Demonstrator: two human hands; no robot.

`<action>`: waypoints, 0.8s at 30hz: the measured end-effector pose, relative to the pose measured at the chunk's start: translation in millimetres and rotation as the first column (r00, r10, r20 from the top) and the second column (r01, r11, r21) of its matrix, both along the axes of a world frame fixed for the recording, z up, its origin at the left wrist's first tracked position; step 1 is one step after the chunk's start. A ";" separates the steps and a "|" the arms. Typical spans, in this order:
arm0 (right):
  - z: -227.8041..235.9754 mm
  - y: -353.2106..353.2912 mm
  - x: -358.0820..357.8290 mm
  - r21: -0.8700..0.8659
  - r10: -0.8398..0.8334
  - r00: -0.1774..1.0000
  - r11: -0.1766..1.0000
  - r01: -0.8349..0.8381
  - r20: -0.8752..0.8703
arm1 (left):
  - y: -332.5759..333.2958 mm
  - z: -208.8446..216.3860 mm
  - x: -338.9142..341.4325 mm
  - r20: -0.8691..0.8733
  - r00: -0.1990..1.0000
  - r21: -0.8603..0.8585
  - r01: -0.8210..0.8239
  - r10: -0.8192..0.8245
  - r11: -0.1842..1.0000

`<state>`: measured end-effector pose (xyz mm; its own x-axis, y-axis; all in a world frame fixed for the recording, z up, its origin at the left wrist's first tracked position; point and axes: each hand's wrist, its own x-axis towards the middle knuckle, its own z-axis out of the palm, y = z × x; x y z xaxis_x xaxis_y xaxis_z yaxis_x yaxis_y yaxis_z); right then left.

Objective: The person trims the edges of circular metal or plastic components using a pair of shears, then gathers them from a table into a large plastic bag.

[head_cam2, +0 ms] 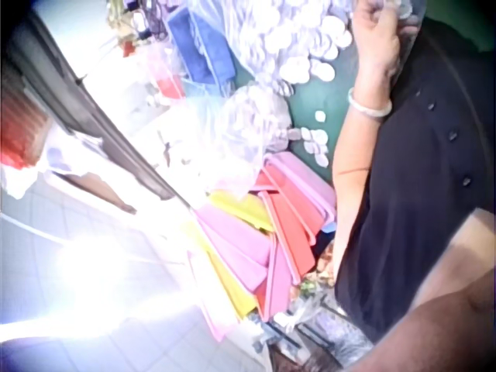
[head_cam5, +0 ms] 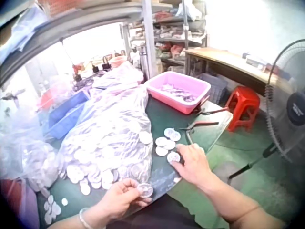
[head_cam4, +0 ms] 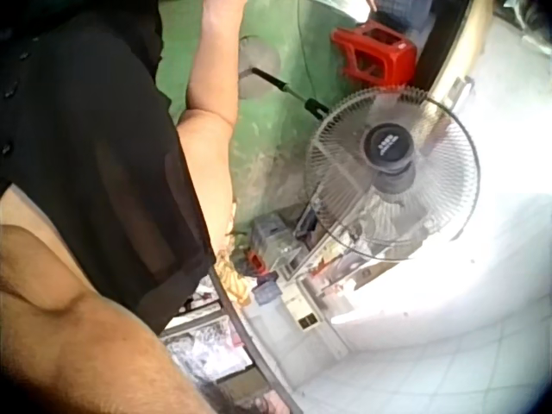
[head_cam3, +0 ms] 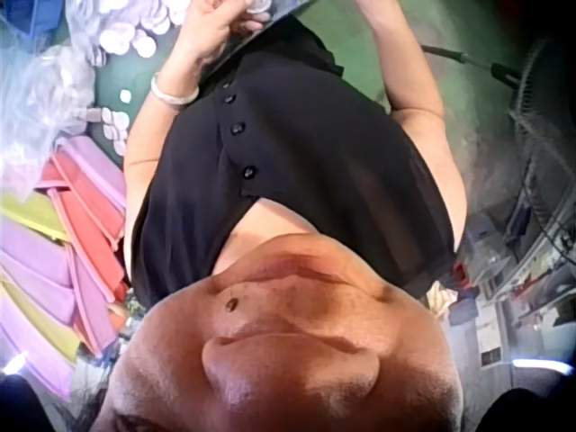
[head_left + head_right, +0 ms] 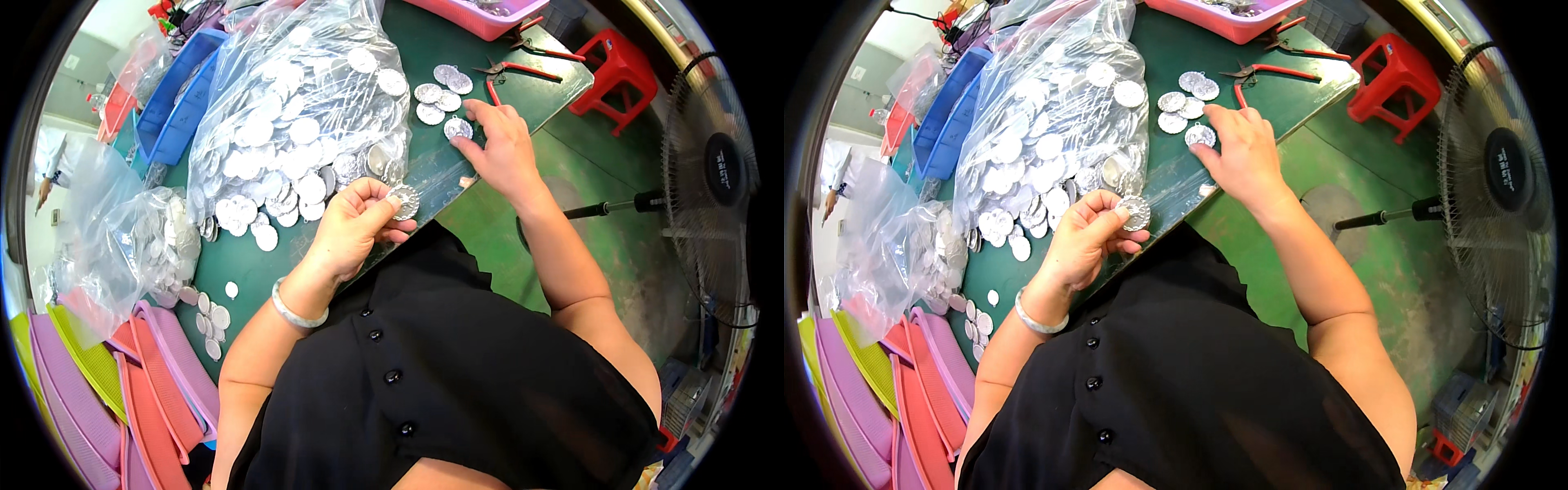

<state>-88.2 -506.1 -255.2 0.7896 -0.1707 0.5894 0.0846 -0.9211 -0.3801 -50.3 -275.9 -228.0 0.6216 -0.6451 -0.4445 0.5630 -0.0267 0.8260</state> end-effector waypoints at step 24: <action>-12.8 -6.8 -1.2 0.629 0.237 0.968 0.741 -0.236 0.084 | -17.5 -2.2 -5.0 -0.016 1.000 -0.076 0.002 -0.003 0.997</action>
<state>-89.5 -512.9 -268.1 0.8557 -0.3099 0.4144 0.2662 -0.4232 -0.8660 -55.3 -293.4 -230.2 0.6127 -0.6791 -0.4042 0.5765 0.0341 0.8164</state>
